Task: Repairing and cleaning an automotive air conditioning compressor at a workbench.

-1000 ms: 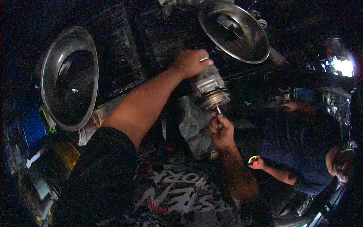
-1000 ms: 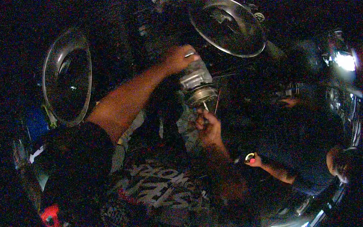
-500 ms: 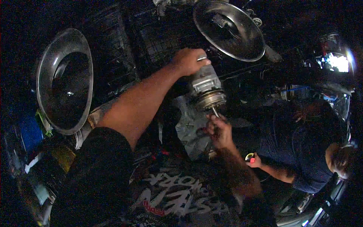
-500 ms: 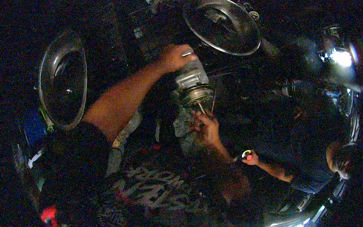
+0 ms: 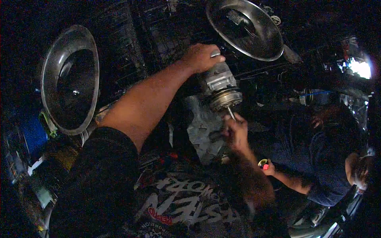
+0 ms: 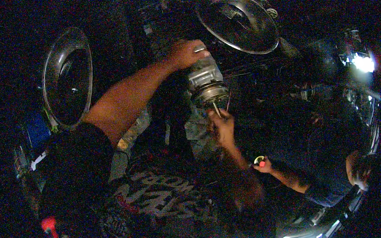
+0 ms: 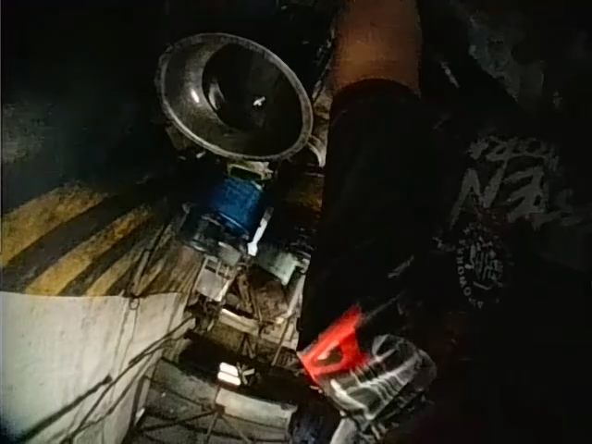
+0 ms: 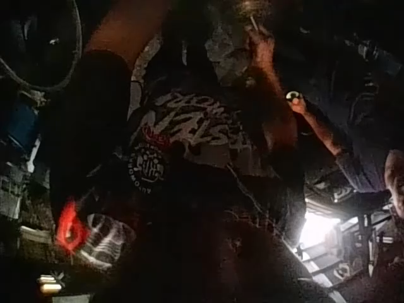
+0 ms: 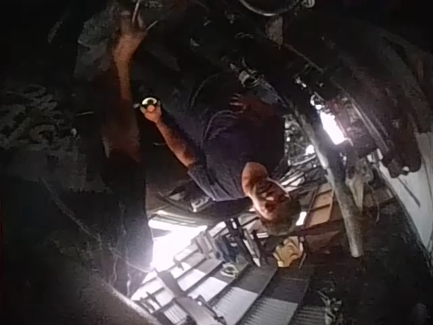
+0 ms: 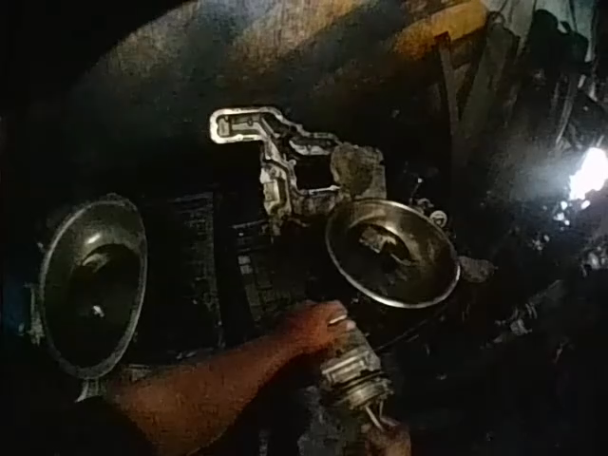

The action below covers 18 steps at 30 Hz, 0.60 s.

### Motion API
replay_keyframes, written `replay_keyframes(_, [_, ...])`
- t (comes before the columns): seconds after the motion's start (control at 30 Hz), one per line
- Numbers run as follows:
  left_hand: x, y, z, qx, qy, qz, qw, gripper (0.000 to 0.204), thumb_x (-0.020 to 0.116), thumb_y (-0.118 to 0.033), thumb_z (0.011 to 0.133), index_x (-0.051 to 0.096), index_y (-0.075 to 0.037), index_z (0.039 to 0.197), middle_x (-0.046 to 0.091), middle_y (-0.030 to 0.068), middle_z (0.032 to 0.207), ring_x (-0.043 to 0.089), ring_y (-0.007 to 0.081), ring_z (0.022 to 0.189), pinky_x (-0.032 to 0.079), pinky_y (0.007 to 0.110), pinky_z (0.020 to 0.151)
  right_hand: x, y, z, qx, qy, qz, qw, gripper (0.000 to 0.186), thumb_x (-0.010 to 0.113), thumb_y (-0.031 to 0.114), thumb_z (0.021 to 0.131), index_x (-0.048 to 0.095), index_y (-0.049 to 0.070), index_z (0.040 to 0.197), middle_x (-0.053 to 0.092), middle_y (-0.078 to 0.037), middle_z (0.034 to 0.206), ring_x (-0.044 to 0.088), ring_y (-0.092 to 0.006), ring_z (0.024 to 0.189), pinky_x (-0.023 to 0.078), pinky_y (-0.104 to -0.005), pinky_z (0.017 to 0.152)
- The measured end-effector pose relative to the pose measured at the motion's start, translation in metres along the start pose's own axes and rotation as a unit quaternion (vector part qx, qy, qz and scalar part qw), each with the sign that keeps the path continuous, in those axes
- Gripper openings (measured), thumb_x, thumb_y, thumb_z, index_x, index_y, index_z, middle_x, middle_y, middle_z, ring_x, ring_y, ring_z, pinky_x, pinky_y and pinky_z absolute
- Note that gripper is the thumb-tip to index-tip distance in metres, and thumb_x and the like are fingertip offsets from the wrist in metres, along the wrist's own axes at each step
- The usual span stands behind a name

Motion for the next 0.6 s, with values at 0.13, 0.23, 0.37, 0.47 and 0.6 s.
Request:
replay_keyframes(0.13, [-0.005, 0.001, -0.001, 0.017, -0.001, 0.058, 0.998, 0.055, 0.067, -0.060, 0.086, 0.071, -0.012, 0.114, 0.073, 0.0194, 0.106, 0.069, 0.0415, 0.101, 0.053, 0.053, 0.091, -0.018, 0.029, 0.009, -0.156, 0.011, -0.517, 0.842, 0.029, 0.080, 0.017, 0.074, 0.067, 0.003, 0.096, 0.072, -0.017, 0.087, 0.068, -0.0387, 0.076, 0.053, -0.0393, 0.073])
replay_keyframes(0.23, [-0.006, -0.009, -0.002, -0.017, 0.017, 0.044, 0.999, 0.058, 0.066, -0.061, 0.086, 0.070, -0.013, 0.117, 0.072, 0.0187, 0.110, 0.068, 0.0409, 0.105, 0.052, 0.053, 0.093, -0.014, 0.010, 0.004, -0.104, -0.036, -0.297, 0.948, 0.030, 0.076, 0.017, 0.075, 0.067, 0.003, 0.100, 0.066, -0.011, 0.077, 0.064, -0.0270, 0.070, 0.051, -0.0376, 0.070])
replay_keyframes(0.37, [-0.007, -0.010, -0.005, -0.037, 0.010, 0.064, 0.997, 0.058, 0.065, -0.062, 0.087, 0.070, -0.014, 0.118, 0.072, 0.0182, 0.113, 0.066, 0.0403, 0.109, 0.051, 0.054, 0.094, 0.004, -0.012, 0.004, -0.045, -0.047, 0.016, 0.998, 0.029, 0.073, 0.013, 0.080, 0.068, 0.002, 0.106, 0.062, -0.004, 0.071, 0.060, -0.0172, 0.069, 0.049, -0.0339, 0.070])
replay_keyframes(0.47, [-0.005, -0.007, -0.002, -0.029, 0.019, 0.069, 0.997, 0.058, 0.064, -0.063, 0.087, 0.070, -0.014, 0.118, 0.072, 0.0181, 0.113, 0.066, 0.0403, 0.109, 0.051, 0.054, 0.094, -0.009, -0.006, 0.007, -0.026, -0.018, -0.033, 0.999, 0.027, 0.074, 0.016, 0.081, 0.068, 0.003, 0.103, 0.064, -0.005, 0.072, 0.063, -0.0211, 0.070, 0.050, -0.0363, 0.073])
replay_keyframes(0.6, [-0.008, 0.000, -0.005, -0.020, 0.005, 0.060, 0.998, 0.058, 0.062, -0.065, 0.088, 0.070, -0.014, 0.117, 0.072, 0.0184, 0.110, 0.066, 0.0417, 0.107, 0.051, 0.053, 0.094, -0.018, 0.042, 0.017, -0.006, 0.054, -0.377, 0.925, 0.032, 0.079, 0.021, 0.076, 0.068, 0.004, 0.101, 0.067, -0.010, 0.074, 0.067, -0.0324, 0.073, 0.053, -0.0413, 0.079])
Point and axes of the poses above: each hand's wrist, its own z-axis towards the middle knuckle, its own x-axis out of the palm, y = z × x, the point moved 1 cm from there along z, towards the middle knuckle
